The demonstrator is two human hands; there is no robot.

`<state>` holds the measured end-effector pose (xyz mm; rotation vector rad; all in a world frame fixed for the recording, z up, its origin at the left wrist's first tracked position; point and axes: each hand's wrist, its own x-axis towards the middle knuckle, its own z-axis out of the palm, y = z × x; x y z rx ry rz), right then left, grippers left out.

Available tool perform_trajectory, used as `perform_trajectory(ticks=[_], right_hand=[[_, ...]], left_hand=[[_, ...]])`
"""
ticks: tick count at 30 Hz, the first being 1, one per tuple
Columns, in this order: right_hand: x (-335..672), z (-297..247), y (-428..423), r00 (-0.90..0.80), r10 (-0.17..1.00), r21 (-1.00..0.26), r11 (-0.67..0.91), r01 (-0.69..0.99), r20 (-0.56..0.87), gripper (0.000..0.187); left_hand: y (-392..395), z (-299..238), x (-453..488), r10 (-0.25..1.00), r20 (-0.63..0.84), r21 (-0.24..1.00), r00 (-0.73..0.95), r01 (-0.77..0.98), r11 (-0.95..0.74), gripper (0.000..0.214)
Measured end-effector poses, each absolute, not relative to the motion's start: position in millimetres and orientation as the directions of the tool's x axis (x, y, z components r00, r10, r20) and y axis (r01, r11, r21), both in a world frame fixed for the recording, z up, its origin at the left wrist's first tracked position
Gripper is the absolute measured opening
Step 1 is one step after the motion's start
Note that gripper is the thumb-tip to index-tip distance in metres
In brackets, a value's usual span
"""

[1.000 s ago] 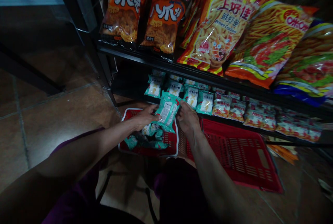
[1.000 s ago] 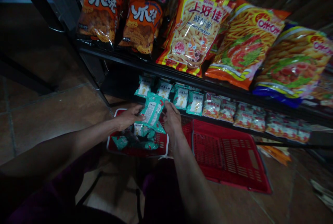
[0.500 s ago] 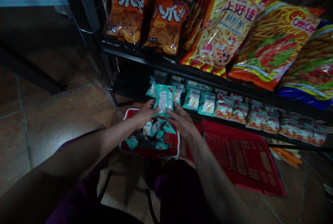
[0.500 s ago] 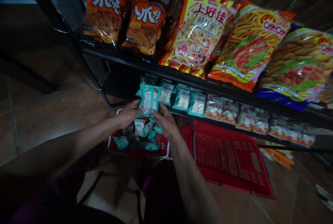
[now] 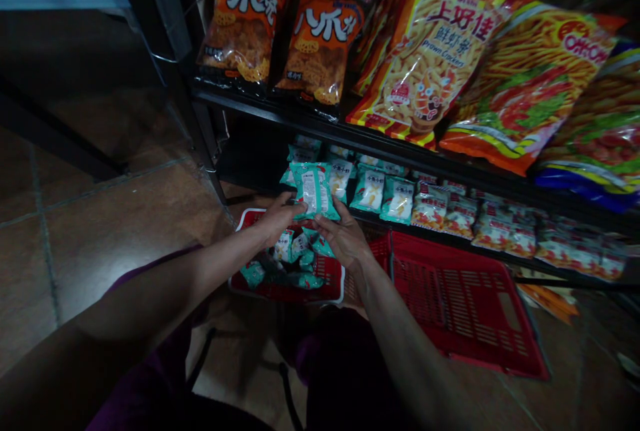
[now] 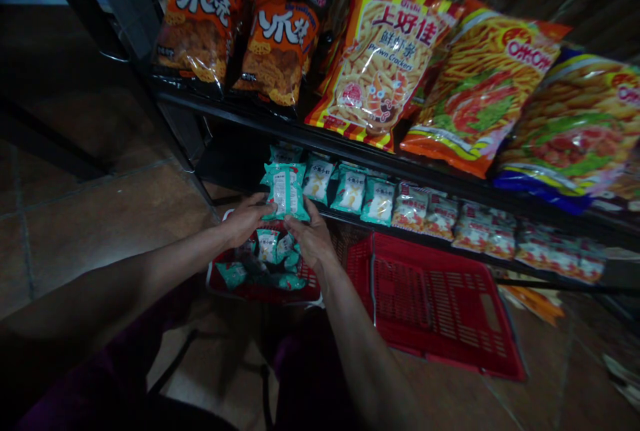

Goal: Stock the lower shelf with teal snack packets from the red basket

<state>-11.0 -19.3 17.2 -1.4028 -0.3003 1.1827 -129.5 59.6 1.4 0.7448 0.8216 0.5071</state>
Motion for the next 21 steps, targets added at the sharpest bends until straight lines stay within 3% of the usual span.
perform_trajectory(ticks=[8,12,18,21], right_hand=[[-19,19,-23,0.443,0.802,-0.912,-0.299,-0.281,-0.400,0.068],[-20,18,-24,0.412,0.827,-0.921,-0.308,-0.237,-0.383,0.066],[-2,10,-28,0.349,0.844,-0.912,-0.355,-0.207,-0.408,0.071],[4,8,-30,0.337,0.833,-0.898,-0.409,-0.163,-0.440,0.068]], left_hand=[[64,0,-130,0.693,-0.502,0.765,0.517,-0.108,0.634,0.055],[70,2,-127,0.734,-0.481,0.759,0.479,-0.190,0.622,0.053],[102,7,-132,0.854,-0.478,0.816,0.205,-0.257,0.518,0.068],[115,7,-138,0.895,-0.345,0.889,0.283,-0.209,0.408,0.046]])
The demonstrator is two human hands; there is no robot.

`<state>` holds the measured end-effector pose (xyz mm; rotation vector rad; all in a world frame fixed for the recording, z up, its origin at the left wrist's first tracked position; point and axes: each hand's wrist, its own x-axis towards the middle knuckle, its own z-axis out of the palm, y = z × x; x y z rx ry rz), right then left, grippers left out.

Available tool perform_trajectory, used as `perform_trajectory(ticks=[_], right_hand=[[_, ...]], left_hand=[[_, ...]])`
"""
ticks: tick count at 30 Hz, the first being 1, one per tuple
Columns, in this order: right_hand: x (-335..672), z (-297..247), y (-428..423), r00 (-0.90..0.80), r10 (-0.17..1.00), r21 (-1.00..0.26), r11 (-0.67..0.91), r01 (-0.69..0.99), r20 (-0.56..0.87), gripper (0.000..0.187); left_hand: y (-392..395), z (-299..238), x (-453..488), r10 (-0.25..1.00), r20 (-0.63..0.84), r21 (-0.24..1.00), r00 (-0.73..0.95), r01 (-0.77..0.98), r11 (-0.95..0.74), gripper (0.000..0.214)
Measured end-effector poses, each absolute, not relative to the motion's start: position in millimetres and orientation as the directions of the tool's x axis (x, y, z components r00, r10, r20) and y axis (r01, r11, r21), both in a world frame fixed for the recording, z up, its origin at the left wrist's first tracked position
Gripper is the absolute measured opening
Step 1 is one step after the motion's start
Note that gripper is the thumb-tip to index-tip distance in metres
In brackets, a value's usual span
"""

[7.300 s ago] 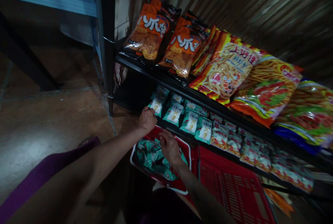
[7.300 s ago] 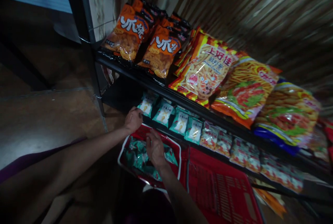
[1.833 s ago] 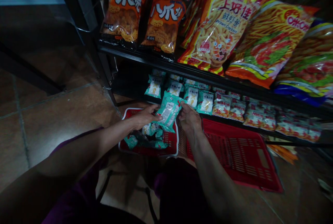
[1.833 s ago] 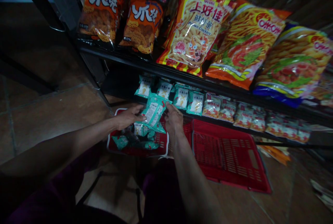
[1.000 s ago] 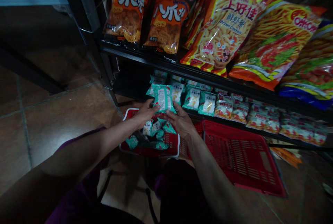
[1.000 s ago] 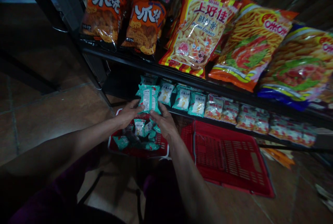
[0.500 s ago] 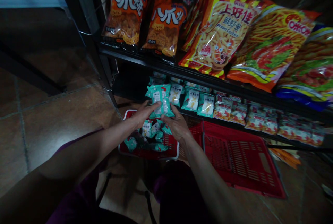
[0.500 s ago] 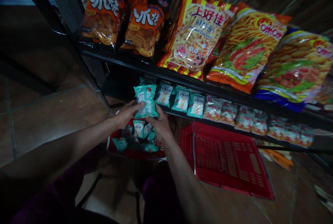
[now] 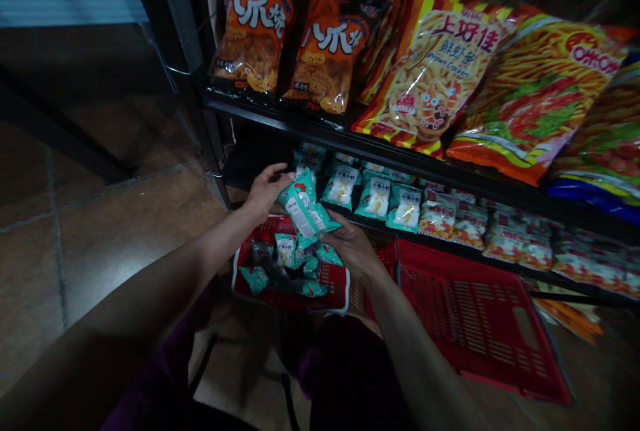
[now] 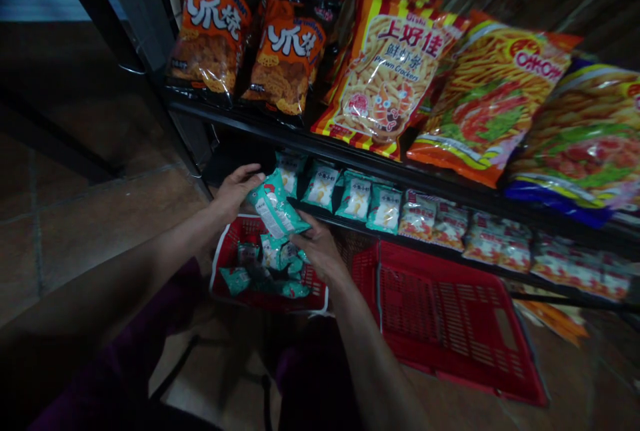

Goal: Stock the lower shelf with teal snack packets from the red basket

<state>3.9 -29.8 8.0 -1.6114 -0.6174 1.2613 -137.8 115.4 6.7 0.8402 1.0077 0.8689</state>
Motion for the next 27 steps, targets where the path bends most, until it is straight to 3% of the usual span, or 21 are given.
perform_trajectory(ticks=[2,6,10,16,27], right_hand=[[4.2,8.4,-30.8,0.322,0.838,-0.897,-0.420,-0.137,-0.441,0.062],[2.8,8.6,-32.7,0.319,0.854,-0.911,-0.396,-0.117,-0.412,0.059],[4.6,7.1,-35.4,0.376,0.829,-0.910,-0.391,-0.137,-0.413,0.061],[5.3,10.7,-35.0,0.501,0.793,-0.938,-0.291,-0.191,-0.348,0.040],[9.1,6.9,-31.9,0.660,0.674,-0.943,-0.218,-0.250,-0.331,0.033]], left_hand=[[118.7,8.3,-141.2,0.862,-0.289,0.918,0.416,-0.136,0.373,0.030],[118.2,11.9,-144.8,0.777,-0.283,0.928,0.563,-0.043,0.370,0.024],[118.5,8.8,-144.4,0.815,-0.304,0.932,0.493,-0.024,0.362,0.016],[117.4,5.5,-142.0,0.866,-0.283,0.948,0.412,-0.018,0.318,0.012],[112.9,12.3,-137.6,0.838,-0.482,0.862,0.256,-0.031,0.505,0.019]])
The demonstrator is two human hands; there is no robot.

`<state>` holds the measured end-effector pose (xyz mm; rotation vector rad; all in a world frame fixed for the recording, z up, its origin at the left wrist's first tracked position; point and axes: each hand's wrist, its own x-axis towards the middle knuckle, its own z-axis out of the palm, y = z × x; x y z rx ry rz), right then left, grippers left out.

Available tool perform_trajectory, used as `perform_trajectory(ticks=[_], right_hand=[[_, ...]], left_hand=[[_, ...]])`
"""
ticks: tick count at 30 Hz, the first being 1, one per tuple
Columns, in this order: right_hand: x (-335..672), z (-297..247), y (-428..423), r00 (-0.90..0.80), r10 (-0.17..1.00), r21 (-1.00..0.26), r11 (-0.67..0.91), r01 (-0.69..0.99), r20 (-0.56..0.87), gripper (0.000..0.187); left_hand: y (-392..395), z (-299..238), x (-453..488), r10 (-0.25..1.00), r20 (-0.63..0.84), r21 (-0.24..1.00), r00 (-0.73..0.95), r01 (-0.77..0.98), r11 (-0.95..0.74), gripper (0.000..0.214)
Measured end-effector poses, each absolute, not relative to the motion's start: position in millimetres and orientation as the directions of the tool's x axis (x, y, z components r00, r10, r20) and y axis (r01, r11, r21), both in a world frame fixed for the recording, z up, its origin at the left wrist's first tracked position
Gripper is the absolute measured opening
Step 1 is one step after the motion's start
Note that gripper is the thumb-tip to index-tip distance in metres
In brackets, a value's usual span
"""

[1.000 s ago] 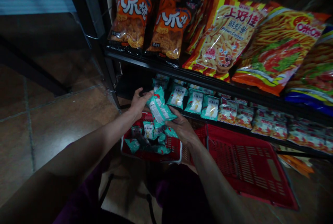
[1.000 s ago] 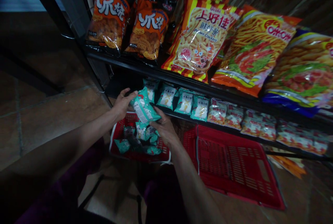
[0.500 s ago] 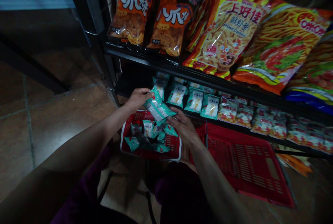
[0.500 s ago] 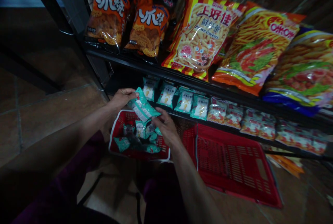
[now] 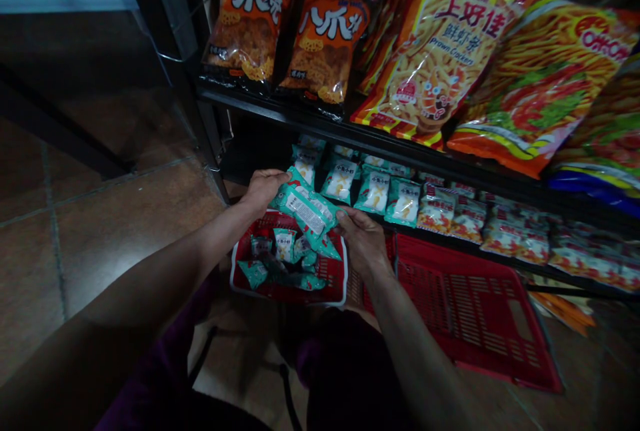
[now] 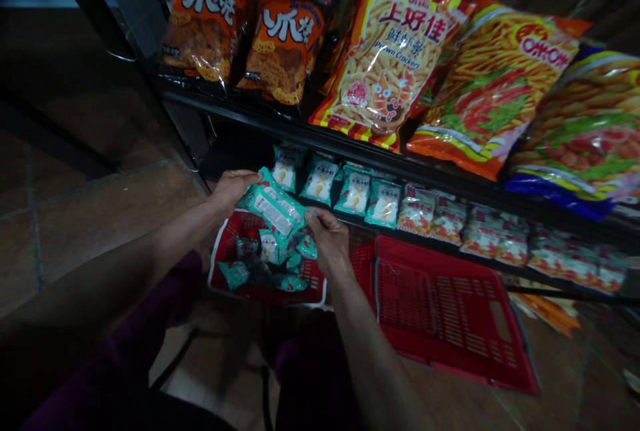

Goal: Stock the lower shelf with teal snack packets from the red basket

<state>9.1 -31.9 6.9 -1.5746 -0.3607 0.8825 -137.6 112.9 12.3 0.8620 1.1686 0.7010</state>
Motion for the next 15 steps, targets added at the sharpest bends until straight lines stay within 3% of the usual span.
perform_trajectory(ticks=[7,15], right_hand=[[6.4,10.7,-29.8,0.656,0.648,-0.917,-0.197,-0.347,-0.387,0.037],[5.4,13.4,-28.1,0.695,0.634,-0.933,-0.133,-0.335,-0.340,0.035]], left_hand=[[117.5,4.4,-142.9,0.733,-0.569,0.774,0.373,-0.060,0.631,0.018],[119.1,9.9,-142.6,0.566,-0.620,0.656,0.543,-0.037,0.754,0.017]])
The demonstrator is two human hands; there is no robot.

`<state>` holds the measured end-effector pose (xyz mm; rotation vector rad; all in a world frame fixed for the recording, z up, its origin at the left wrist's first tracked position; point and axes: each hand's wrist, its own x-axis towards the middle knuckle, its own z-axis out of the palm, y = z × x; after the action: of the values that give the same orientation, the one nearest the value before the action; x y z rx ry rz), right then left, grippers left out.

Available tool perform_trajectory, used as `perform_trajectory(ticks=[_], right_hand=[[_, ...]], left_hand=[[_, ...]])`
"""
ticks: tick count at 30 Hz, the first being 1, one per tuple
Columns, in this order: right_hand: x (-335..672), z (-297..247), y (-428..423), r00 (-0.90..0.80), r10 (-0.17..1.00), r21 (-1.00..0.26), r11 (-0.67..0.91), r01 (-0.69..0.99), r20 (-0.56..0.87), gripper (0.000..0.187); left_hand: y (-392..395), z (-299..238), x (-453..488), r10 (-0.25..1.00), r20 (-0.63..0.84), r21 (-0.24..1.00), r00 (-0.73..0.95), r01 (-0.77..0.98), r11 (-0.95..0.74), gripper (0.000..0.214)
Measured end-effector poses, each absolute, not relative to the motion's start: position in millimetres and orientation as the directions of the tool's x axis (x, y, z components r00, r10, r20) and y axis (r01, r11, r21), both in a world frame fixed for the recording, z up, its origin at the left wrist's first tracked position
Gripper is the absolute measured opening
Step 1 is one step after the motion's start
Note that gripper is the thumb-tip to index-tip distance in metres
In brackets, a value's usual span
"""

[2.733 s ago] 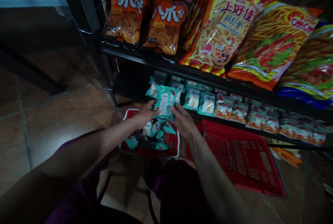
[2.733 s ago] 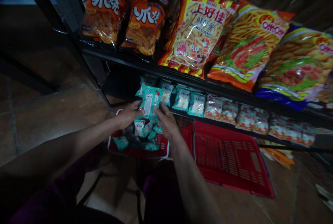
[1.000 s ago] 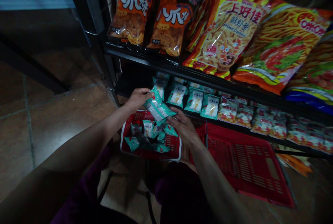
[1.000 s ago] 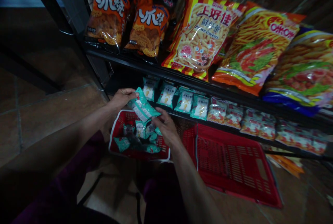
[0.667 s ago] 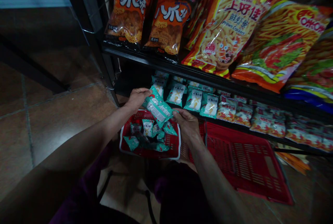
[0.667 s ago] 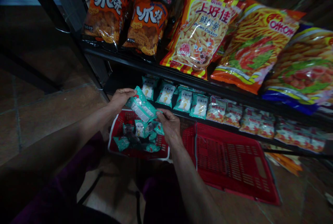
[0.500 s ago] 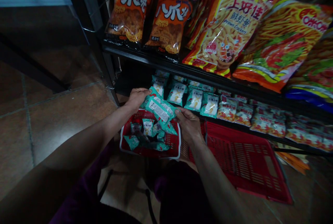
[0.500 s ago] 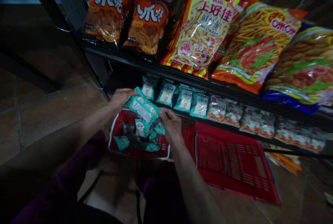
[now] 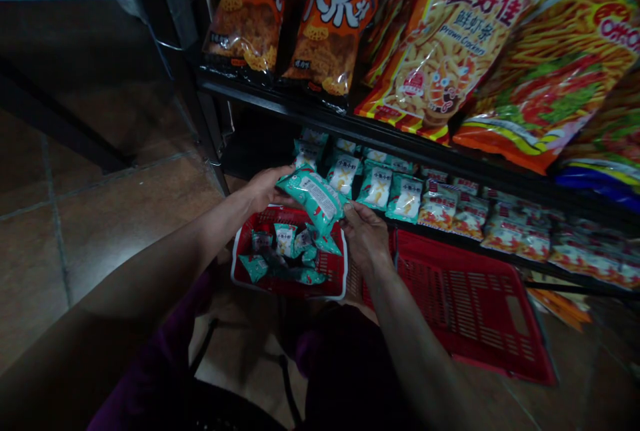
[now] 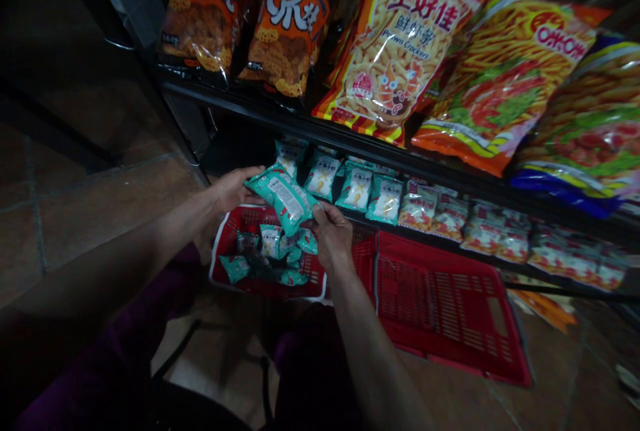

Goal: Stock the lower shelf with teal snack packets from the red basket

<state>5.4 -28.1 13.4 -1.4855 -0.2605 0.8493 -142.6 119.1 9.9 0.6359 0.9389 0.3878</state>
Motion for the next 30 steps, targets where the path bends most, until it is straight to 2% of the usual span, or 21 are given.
perform_trajectory(ticks=[4,6,7,8,10,11,13,16,20,22,26,30], right_hand=[[7,6,-31,0.661,0.686,-0.953,-0.202,-0.228,-0.304,0.035],[8,4,-33,0.652,0.725,-0.966,-0.254,-0.047,-0.222,0.036],[8,4,-34,0.651,0.746,-0.958,-0.267,0.103,-0.138,0.038],[7,5,-35,0.636,0.772,-0.924,-0.262,0.279,-0.027,0.038],[5,10,-37,0.522,0.822,-0.764,-0.182,0.620,0.228,0.036],[4,13,-37,0.425,0.845,-0.664,-0.117,0.738,0.324,0.034],[2,19,-38,0.227,0.875,-0.514,0.028,0.857,0.427,0.031],[-1,21,-39,0.013,0.898,-0.421,0.194,0.886,0.441,0.033],[0,17,-40,-0.116,0.920,-0.426,0.281,0.860,0.373,0.040],[1,14,-39,-0.127,0.924,-0.430,0.286,0.856,0.361,0.037],[2,12,-38,-0.068,0.915,-0.453,0.260,0.853,0.398,0.017],[1,12,-38,0.003,0.897,-0.489,0.238,0.839,0.442,0.010]], left_hand=[[115,11,-143,0.569,-0.602,0.682,0.560,-0.009,0.731,0.010],[115,10,-143,0.609,-0.577,0.721,0.544,-0.012,0.693,0.009],[115,9,-143,0.627,-0.568,0.738,0.533,-0.008,0.675,0.008],[115,9,-143,0.641,-0.561,0.751,0.523,-0.004,0.660,0.008],[115,9,-143,0.664,-0.553,0.770,0.503,0.004,0.638,0.007],[115,9,-143,0.673,-0.555,0.775,0.489,0.009,0.632,0.007],[115,12,-143,0.688,-0.563,0.779,0.458,0.014,0.627,0.007],[114,18,-143,0.697,-0.576,0.781,0.427,0.036,0.623,0.006],[114,22,-144,0.695,-0.608,0.769,0.384,0.065,0.636,0.006],[115,21,-143,0.686,-0.623,0.756,0.376,0.065,0.651,0.006],[116,18,-143,0.681,-0.640,0.742,0.357,0.055,0.668,0.007],[117,12,-142,0.673,-0.640,0.744,0.371,0.082,0.663,0.009]])
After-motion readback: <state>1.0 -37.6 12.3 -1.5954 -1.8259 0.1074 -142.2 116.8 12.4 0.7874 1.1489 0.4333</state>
